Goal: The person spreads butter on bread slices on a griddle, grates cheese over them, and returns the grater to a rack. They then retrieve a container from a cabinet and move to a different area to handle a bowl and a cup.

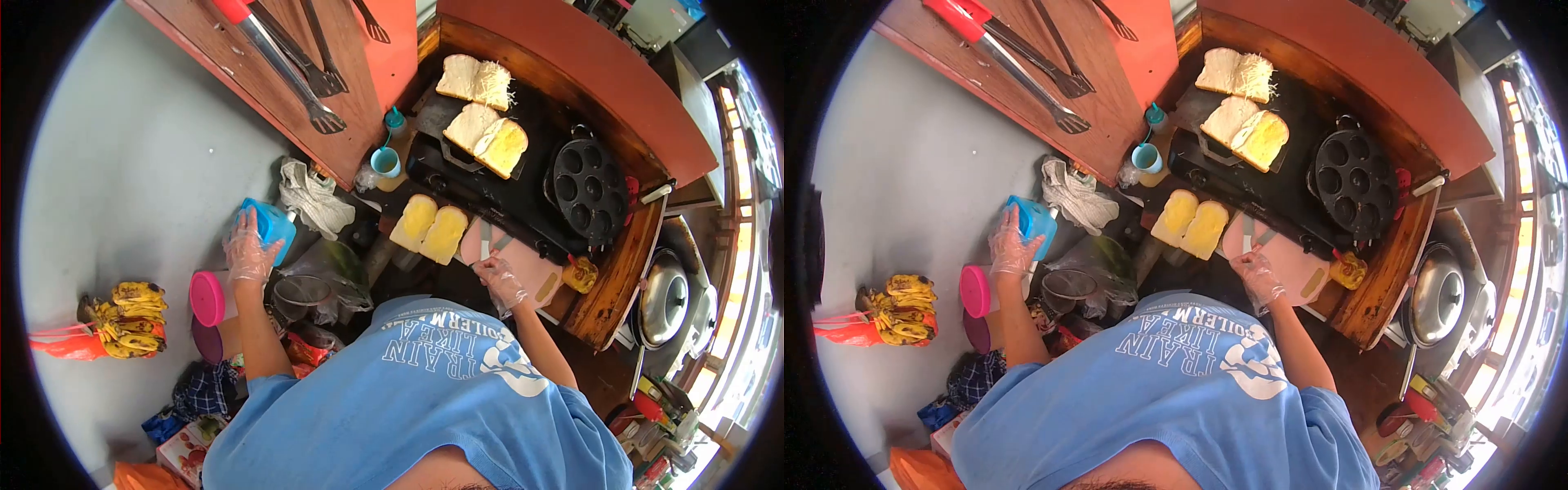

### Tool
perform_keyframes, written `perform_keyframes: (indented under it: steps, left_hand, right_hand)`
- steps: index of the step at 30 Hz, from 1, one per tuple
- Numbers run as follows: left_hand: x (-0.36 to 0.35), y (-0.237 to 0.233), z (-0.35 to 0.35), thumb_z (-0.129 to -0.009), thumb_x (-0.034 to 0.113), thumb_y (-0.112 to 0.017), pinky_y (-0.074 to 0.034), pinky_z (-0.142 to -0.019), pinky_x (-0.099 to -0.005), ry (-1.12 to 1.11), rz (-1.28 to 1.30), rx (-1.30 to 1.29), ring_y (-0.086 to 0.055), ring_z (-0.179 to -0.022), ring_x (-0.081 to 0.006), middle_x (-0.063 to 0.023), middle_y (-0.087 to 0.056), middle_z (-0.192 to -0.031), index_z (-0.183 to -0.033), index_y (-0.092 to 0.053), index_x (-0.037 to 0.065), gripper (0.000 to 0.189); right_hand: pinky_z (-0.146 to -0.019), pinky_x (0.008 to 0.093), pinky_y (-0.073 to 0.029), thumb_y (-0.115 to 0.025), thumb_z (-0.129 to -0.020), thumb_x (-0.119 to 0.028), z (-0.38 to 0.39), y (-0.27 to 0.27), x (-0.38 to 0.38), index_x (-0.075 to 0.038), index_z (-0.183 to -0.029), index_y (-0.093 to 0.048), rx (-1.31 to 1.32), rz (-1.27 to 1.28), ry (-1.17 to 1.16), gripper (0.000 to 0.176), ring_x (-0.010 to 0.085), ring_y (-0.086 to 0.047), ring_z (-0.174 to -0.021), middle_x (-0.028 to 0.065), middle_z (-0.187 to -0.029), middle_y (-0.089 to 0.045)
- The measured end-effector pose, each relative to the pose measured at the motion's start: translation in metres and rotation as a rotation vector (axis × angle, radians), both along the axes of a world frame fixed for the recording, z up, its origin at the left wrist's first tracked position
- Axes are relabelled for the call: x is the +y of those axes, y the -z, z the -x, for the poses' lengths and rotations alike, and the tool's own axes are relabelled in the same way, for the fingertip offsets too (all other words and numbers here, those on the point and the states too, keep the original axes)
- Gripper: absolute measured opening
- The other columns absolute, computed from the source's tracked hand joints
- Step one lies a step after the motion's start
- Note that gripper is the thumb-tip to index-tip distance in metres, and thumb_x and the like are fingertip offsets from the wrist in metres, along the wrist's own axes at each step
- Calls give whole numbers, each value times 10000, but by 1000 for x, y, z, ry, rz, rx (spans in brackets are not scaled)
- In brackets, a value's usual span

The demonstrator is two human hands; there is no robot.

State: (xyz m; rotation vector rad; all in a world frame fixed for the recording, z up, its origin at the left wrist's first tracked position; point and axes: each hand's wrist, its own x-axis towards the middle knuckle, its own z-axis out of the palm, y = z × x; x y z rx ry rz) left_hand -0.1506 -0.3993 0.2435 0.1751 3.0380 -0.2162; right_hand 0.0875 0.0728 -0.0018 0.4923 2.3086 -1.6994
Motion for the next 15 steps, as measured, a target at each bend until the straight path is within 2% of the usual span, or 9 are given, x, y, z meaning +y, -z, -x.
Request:
perform_keyframes:
  steps: [2, 4, 6, 8, 10, 11, 13, 14, 15]
  left_hand:
    - [3, -5, -1, -770, 432, -794, -317, -1144, -549, 36, 43, 10, -405, -1414, -389, -233, -385, -1556, -1573, -273, 95, 1014]
    - [-8, -7, -1, -784, 508, -751, -277, -1161, -595, 86, -6, -34, -385, -1423, -400, -238, -378, -1557, -1556, -321, 95, 975]
    - [-8, -12, 4, -779, 455, -780, -345, -1136, -534, 214, -79, 23, -456, -1363, -427, -267, -444, -1500, -1511, -397, 52, 920]
    - [5, -22, 8, -810, 319, -791, -441, -1069, -464, 368, -266, 159, -522, -1292, -438, -287, -516, -1422, -1467, -454, 24, 795]
    - [55, -47, 9, -838, 162, -771, -511, -957, -439, 409, -434, 189, -620, -1154, -397, -252, -615, -1297, -1363, -565, 28, 580]
    - [78, -53, 11, -838, 162, -771, -511, -957, -439, 482, -453, 176, -620, -1154, -397, -252, -615, -1297, -1363, -565, 28, 580]
    - [126, -57, 15, -859, 102, -740, -523, -875, -439, 623, -531, 107, -665, -1000, -338, -180, -693, -1104, -1191, -663, 34, 347]
    - [153, -49, 16, -859, 102, -740, -523, -875, -439, 707, -551, 84, -665, -1000, -338, -180, -693, -1104, -1191, -663, 34, 347]
    - [182, -40, 15, -854, 94, -739, -520, -837, -444, 847, -623, 88, -665, -933, -325, -152, -700, -1032, -1090, -681, 38, 249]
  right_hand:
    - [-959, 423, -473, -653, -891, -355, 2, -1, -2, -45, -964, -712, -89, 86, 101, 324, 349, -656, -946, 180, -984, -692]
    - [-985, 436, -468, -654, -883, -392, -6, -5, 0, -37, -971, -724, -76, -31, 142, 372, 361, -655, -986, 192, -1016, -700]
    - [-962, 435, -482, -657, -878, -402, -13, -17, 3, -37, -978, -730, -74, -109, 198, 385, 352, -661, -981, 198, -1005, -703]
    - [-938, 435, -496, -661, -873, -412, -16, -42, 5, -37, -985, -737, -78, -178, 282, 398, 343, -666, -975, 203, -995, -706]
    - [-889, 419, -518, -657, -875, -430, -23, -86, 10, -24, -991, -735, -119, -117, 226, 430, 322, -676, -981, 215, -982, -709]
    - [-889, 419, -518, -657, -875, -430, -31, -95, 11, -24, -991, -735, -121, -123, 302, 430, 322, -676, -981, 215, -982, -709]
    - [-767, 396, -523, -658, -884, -467, -52, -107, 16, -1, -1044, -707, -187, -120, 268, 495, 270, -685, -873, 167, -904, -716]
    - [-767, 396, -523, -658, -884, -467, -64, -112, 18, -1, -1044, -707, -194, -125, 357, 495, 270, -685, -873, 167, -904, -716]
    - [-793, 397, -521, -652, -886, -476, -79, -116, 19, 0, -1048, -710, -253, -38, 344, 506, 285, -683, -891, 172, -926, -717]
